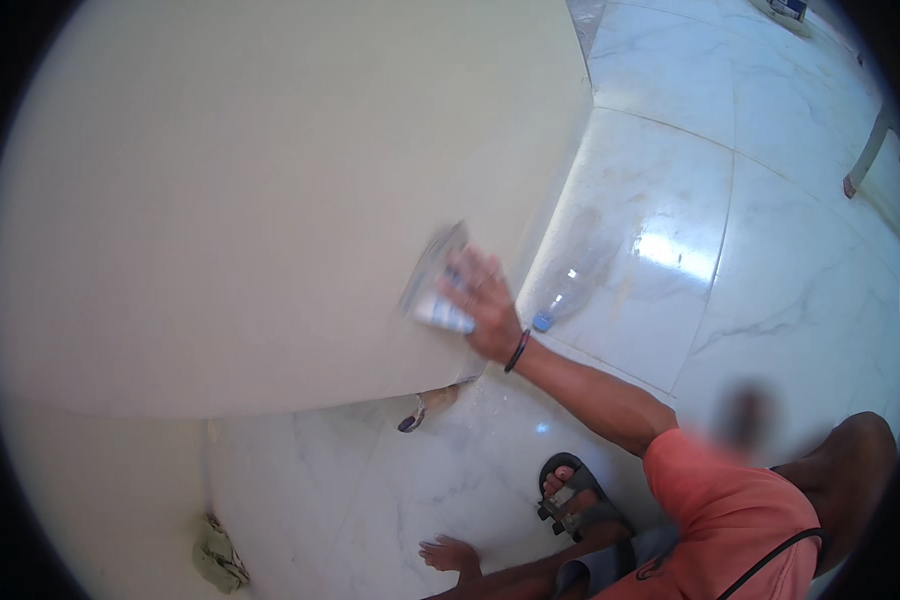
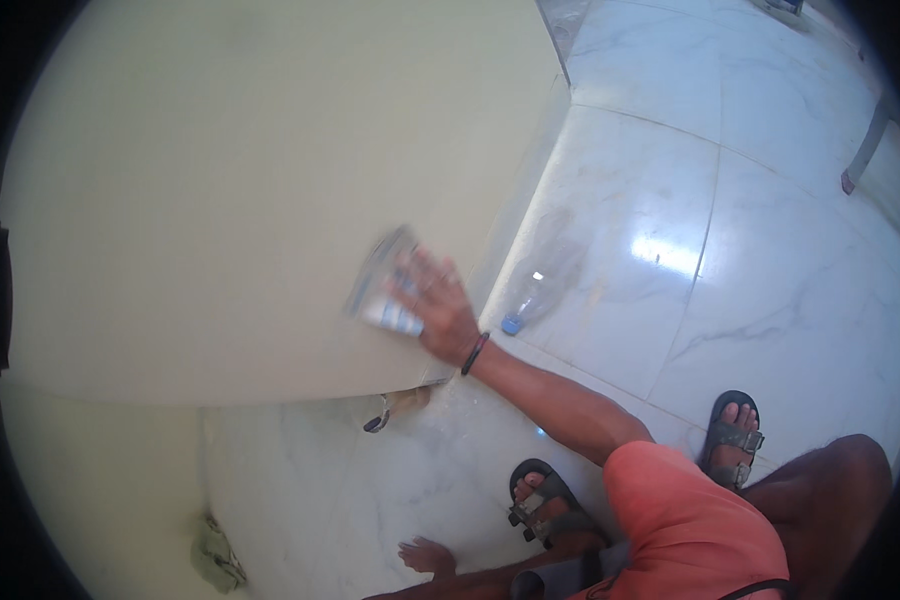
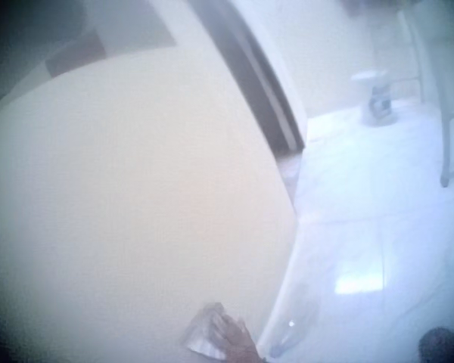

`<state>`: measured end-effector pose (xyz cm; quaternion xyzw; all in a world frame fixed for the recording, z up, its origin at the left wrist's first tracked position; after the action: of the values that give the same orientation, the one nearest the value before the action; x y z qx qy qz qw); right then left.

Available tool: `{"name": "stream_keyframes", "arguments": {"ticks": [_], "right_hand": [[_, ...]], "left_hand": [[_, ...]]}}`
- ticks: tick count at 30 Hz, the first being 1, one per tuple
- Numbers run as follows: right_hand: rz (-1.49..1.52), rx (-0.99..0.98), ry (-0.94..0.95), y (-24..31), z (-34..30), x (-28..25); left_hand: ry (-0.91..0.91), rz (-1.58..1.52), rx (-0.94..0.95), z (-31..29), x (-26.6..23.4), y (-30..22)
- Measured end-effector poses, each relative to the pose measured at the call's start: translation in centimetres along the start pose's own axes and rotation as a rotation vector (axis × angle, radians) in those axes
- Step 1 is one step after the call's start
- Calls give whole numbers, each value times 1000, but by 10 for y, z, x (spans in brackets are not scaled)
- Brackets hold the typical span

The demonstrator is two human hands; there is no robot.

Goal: The person sands a wall and a cabinet using a sanding block. They move around the room, adjusting their position to reach different areas of the wall and cabinet.

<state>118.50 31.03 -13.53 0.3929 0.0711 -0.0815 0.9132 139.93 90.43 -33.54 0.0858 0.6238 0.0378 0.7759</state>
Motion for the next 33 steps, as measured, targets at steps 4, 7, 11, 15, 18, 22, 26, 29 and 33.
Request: {"name": "stream_keyframes", "arguments": {"ticks": [4, 7, 11, 15, 18, 22, 26, 29, 33], "right_hand": [[65, 356, -288, -98, 52, -42], [167, 430, -448, -150, 99, -72], [383, 492, -432, -153, 138, -78], [285, 389, -289, -56, 42, -17], [146, 320, -215, -31, 15, -10], [104, 397, -419, -81, 69, -45], [159, 582, -527, -158, 127, -85], [104, 472, -525, -121, 107, -67], [258, 375, -165, -39, 32, -26]], "left_hand": [[-23, 15, 21, 0, 2, 2], [-4, 5, 19, 4, 6, -1], [-26, 55, 31, 4, 2, -11], [-64, 49, 47, 0, -4, -7], [-46, 94, 59, 4, -1, -2], [85, -26, -35, 3, 9, 0], [81, -6, -1, 5, 3, -10], [74, 18, 13, -1, -2, -19], [71, 40, 60, -1, -8, -26]]}}
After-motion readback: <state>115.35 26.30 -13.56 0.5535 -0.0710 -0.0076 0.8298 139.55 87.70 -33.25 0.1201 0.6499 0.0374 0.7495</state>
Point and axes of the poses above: each hand's wrist, its own z-axis towards the middle knuckle, its own x-axis out of the palm, y = z × x, the point moved 10 cm from there along z, towards the middle knuckle, and after that the axes turned 5 degrees about x, right-handed, at the moved point
